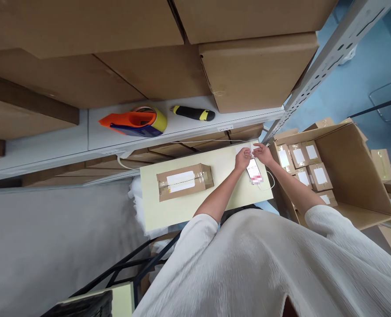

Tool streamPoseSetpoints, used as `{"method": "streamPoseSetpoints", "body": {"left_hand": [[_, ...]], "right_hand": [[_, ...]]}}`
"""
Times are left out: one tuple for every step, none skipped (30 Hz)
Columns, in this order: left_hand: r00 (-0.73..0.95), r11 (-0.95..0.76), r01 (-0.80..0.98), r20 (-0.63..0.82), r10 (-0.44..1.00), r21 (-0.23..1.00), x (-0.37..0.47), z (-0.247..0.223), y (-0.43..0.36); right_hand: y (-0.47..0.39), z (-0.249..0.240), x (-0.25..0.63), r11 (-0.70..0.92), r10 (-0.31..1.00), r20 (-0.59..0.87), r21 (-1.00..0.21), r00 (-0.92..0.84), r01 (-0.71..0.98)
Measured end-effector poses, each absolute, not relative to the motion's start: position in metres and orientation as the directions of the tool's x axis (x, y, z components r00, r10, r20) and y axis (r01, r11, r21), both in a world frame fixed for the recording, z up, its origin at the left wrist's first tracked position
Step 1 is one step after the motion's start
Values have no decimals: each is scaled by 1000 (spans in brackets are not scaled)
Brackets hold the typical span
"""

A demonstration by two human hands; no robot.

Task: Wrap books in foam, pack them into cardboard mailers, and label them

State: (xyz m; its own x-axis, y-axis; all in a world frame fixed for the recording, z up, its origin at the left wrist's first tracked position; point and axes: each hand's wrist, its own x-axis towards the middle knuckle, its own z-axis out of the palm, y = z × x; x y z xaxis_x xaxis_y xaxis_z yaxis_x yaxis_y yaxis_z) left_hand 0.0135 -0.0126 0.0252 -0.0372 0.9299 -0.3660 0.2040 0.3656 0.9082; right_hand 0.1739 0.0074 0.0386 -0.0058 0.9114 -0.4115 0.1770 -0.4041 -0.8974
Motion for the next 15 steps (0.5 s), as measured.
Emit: {"method": "streamPoseSetpoints", "body": {"left_hand": [[-44, 372, 208, -371, 927, 905, 13, 26, -12], [-49, 378, 214, -377, 925, 901, 12, 27, -12], [-53, 382, 221, -380, 923, 897, 11, 28, -11], [-57, 386, 229, -383, 922, 894, 10, 28, -11], [-61, 388, 236, -385, 921, 891, 9, 29, -10], [-64, 390, 241, -387, 920, 888, 8, 29, -10], [-68, 392, 242, -387, 919, 888, 7, 30, -10], [-73, 394, 238, -388, 919, 888, 6, 30, -10], [-78, 396, 231, -389, 918, 889, 6, 30, -10], [-84, 398, 221, -389, 917, 890, 5, 30, -11], [-89, 399, 213, -389, 917, 892, 4, 30, -11], [-98, 396, 206, -384, 918, 895, 3, 30, -11], [-109, 389, 201, -374, 921, 899, 2, 30, -11], [-120, 379, 198, -362, 924, 904, 0, 30, -11], [-135, 368, 197, -347, 928, 909, -3, 30, -10]], "right_hand": [[8, 39, 173, -415, 907, -420, -898, -6, 148], [8, 39, 172, -426, 903, -430, -897, -10, 120], [8, 39, 170, -435, 899, -439, -895, -17, 95], [8, 39, 169, -441, 896, -444, -894, -26, 74], [8, 39, 168, -446, 893, -448, -893, -36, 59], [7, 39, 167, -448, 892, -450, -893, -46, 53], [7, 39, 167, -449, 891, -451, -892, -51, 55], [7, 39, 166, -449, 890, -452, -891, -54, 65], [7, 39, 165, -448, 890, -453, -890, -56, 83], [7, 38, 165, -443, 891, -450, -890, -58, 110], [7, 38, 166, -430, 895, -441, -891, -59, 144], [7, 37, 166, -406, 904, -423, -894, -56, 189], [7, 37, 167, -371, 919, -392, -896, -46, 243], [7, 36, 169, -323, 936, -350, -895, -35, 309], [8, 35, 171, -268, 953, -301, -884, -28, 383]]}}
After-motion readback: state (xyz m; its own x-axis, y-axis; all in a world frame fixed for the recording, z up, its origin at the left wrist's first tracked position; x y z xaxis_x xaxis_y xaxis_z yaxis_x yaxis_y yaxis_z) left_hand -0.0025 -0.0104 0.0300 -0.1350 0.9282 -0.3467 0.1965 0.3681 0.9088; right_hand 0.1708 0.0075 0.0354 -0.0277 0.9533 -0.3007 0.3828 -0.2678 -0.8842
